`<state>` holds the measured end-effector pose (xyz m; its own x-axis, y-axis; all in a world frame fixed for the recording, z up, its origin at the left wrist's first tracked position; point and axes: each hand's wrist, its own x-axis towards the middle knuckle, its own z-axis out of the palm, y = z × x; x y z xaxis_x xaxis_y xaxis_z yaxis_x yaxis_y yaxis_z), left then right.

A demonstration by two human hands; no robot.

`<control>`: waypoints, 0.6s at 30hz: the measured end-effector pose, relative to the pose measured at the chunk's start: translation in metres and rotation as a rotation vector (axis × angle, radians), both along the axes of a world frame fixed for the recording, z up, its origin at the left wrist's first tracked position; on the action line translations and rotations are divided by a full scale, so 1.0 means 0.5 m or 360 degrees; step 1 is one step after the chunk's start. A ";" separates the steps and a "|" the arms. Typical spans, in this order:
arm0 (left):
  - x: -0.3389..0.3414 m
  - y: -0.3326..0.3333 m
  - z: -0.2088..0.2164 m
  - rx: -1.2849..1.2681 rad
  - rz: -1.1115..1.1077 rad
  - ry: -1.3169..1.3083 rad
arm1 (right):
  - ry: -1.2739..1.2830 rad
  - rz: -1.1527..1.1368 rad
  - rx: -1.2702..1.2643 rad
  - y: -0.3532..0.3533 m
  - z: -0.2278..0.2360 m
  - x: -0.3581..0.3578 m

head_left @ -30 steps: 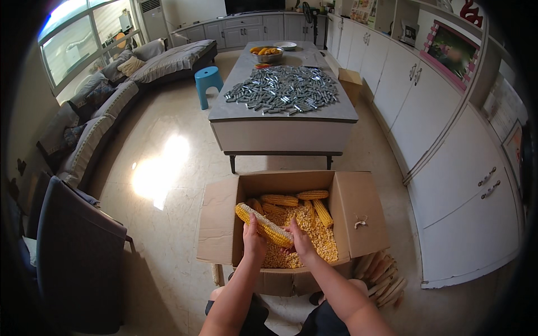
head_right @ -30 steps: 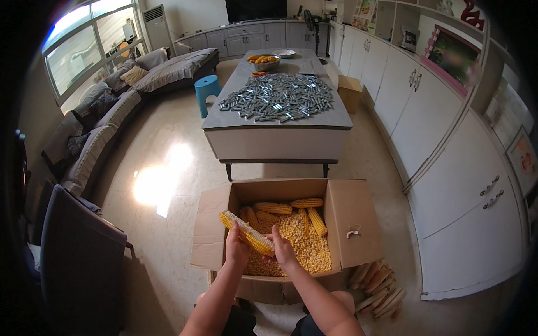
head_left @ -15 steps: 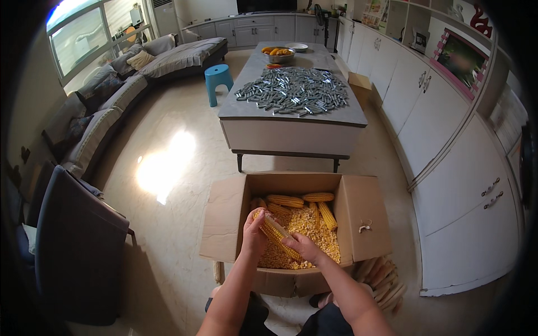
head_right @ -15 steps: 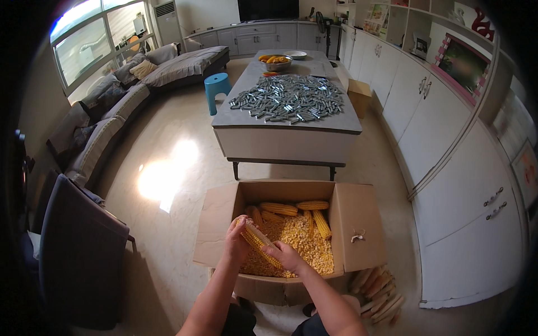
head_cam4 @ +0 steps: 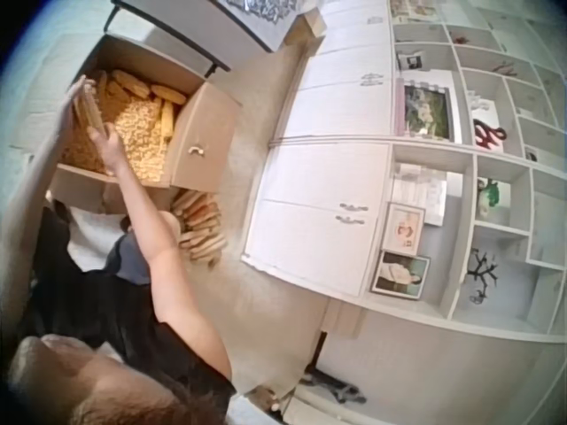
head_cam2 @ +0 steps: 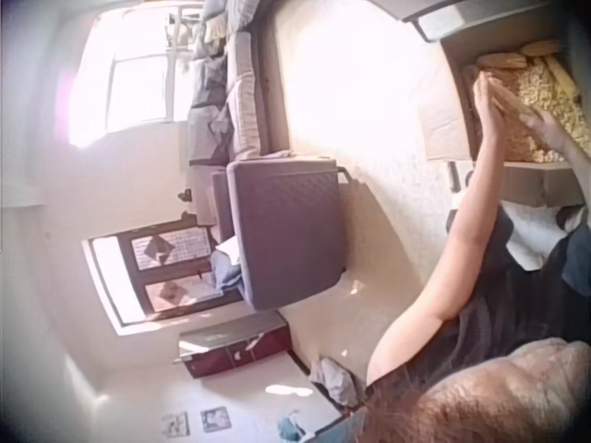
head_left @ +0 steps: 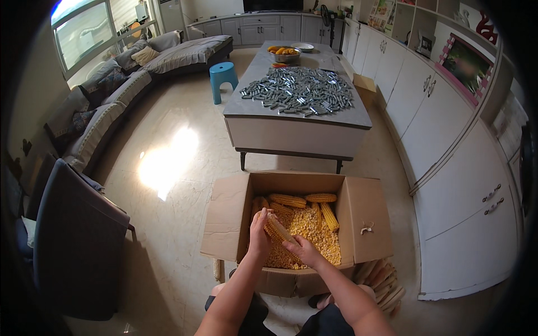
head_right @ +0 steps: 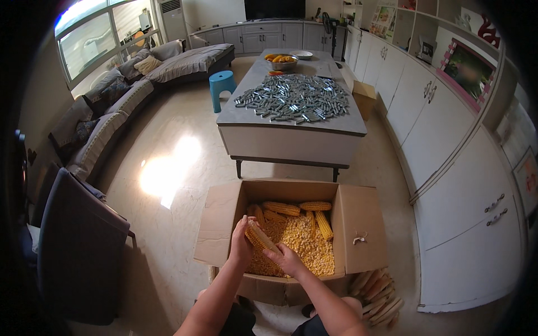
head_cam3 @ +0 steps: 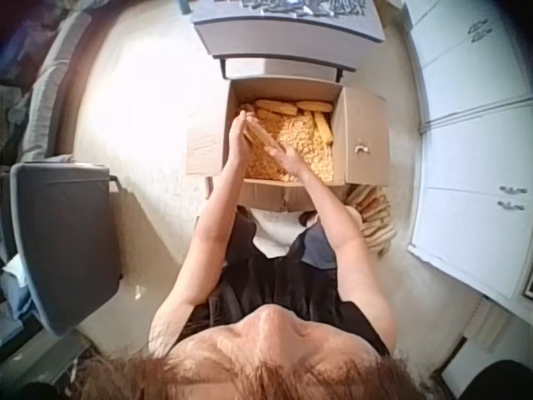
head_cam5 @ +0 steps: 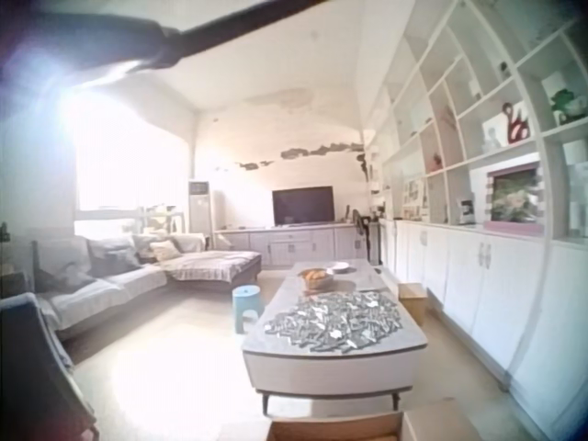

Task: The person sits on the floor and shucks corn cobs by hand, removing kernels into a cardboard box. The person handles multiple cobs one at a time, stripping the kernels off the cob and dropping them into the box.

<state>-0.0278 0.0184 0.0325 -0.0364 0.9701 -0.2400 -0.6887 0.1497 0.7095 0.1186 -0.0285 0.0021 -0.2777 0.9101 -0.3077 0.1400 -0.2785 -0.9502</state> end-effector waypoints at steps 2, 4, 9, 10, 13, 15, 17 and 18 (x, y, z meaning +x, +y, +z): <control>-0.003 -0.001 0.004 -0.0062 -0.0010 -0.0122 | 0.0011 0.0011 0.0017 0.000 0.000 -0.001; -0.003 -0.005 0.019 -0.0102 -0.0008 -0.0006 | 0.0066 -0.0002 0.0041 -0.004 -0.003 -0.006; -0.002 0.000 -0.017 -0.0068 -0.0054 0.0423 | -0.0005 0.0008 0.0022 -0.008 -0.023 -0.006; 0.000 0.000 -0.018 -0.0048 -0.0063 0.0527 | 0.0003 -0.0013 0.0011 -0.009 -0.014 -0.007; 0.014 -0.009 0.007 -0.0002 -0.0179 0.0071 | 0.0181 -0.0051 0.0008 -0.001 -0.025 0.001; 0.007 -0.010 0.012 0.0051 -0.0338 -0.0161 | 0.0194 -0.0115 -0.0056 0.002 -0.002 0.002; 0.003 -0.008 -0.011 0.0082 -0.0270 -0.0073 | 0.0205 -0.0127 -0.0094 0.003 0.007 -0.008; 0.005 -0.008 -0.012 0.0078 -0.0252 -0.0025 | 0.0204 -0.0117 -0.0102 0.001 0.002 -0.012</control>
<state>-0.0255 0.0145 0.0265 0.1212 0.9740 -0.1914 -0.6701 0.2225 0.7081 0.1127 -0.0280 0.0034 -0.2515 0.9090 -0.3323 -0.0041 -0.3443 -0.9388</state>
